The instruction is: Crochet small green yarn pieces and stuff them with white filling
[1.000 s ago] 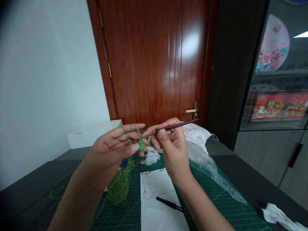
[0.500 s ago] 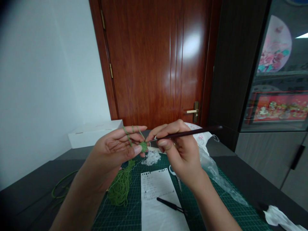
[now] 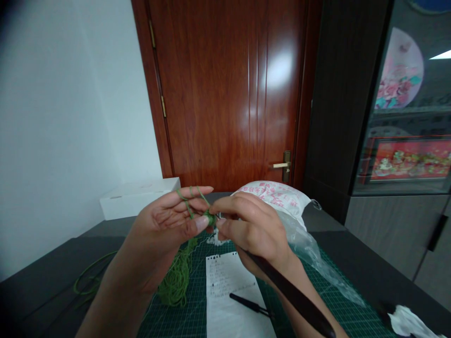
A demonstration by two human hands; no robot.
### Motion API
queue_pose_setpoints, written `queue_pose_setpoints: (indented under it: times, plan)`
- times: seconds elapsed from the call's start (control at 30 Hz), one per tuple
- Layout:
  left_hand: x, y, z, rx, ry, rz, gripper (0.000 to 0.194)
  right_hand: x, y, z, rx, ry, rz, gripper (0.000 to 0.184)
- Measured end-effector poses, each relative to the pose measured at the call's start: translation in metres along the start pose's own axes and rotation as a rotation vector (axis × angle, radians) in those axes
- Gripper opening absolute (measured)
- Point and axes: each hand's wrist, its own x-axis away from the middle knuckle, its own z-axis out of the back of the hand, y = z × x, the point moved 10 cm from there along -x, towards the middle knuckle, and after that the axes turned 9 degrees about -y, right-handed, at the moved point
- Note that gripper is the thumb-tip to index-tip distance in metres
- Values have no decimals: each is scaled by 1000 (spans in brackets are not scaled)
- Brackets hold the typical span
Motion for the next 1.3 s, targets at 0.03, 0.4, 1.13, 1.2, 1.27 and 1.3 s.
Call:
queue_pose_setpoints:
  times: [0.03,0.4,1.13,1.2,1.27,1.3]
  plan:
    - [0,1,-1,14,8,-5,42,3,1,1,-10,34,-6,17]
    - [12,18,-1,-63,179,-163,40,26,18,8,-353,529,-82,17]
    - [6,5,-8,87,107,-63,41,19,12,-10,-260,222,-224,13]
    - [7,6,-6,38,135,-79,42,18,4,-9,-161,233,-190,21]
    - [9,10,-4,-25,167,-123,47,17,-2,-8,-69,256,-166,25]
    - [10,13,-3,-57,177,-149,51,17,-2,-8,-36,255,-168,26]
